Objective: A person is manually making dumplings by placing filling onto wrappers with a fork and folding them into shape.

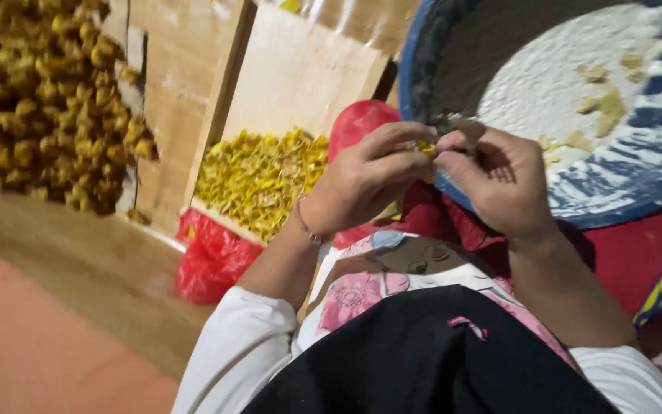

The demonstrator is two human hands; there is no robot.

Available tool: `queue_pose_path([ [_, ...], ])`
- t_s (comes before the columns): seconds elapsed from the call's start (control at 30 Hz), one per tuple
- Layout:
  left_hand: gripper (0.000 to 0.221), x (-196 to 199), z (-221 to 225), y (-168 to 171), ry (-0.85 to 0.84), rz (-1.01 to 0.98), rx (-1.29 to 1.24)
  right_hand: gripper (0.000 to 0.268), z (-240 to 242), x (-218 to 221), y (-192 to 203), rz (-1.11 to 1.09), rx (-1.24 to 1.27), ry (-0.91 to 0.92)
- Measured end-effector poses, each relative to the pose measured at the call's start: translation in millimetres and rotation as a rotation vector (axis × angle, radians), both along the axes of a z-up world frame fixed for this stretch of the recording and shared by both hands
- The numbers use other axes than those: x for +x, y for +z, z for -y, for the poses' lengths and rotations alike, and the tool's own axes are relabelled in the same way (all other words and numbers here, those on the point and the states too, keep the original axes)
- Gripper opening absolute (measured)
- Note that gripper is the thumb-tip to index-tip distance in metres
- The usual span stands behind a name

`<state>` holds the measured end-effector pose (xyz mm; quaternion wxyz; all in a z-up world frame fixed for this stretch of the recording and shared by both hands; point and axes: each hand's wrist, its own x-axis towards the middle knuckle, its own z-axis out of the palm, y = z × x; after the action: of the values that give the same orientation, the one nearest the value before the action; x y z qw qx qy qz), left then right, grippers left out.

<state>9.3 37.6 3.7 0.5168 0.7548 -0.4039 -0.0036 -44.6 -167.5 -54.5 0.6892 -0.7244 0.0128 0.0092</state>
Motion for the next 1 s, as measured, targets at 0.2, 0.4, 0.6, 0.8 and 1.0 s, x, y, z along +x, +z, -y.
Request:
queue_pose_path([
  [0.2,0.022,15.9,-71.1,-48.9,0.197,0.008,0.114,0.005,5.4,8.4,-20.6,0.077,-0.250,0.015],
  [0.4,0.007,23.4,-161.1,-138.4,0.693,-0.149,0.494,0.007,5.2,24.8,-103.9,0.356,-0.567,-0.067],
  [0.6,0.013,29.6,-154.6,-211.2,0.720,-0.244,0.413,0.022,0.2,26.8,-128.7,0.477,-0.711,-0.097],
  [0.8,0.018,30.2,-156.5,-273.1,0.628,-0.135,0.547,0.021,-0.7,26.3,-133.2,0.484,-0.724,-0.114],
  [1.0,0.027,7.7,-153.8,-256.7,0.599,-0.149,0.665,0.012,-2.3,28.7,-131.1,0.484,-0.724,-0.093],
])
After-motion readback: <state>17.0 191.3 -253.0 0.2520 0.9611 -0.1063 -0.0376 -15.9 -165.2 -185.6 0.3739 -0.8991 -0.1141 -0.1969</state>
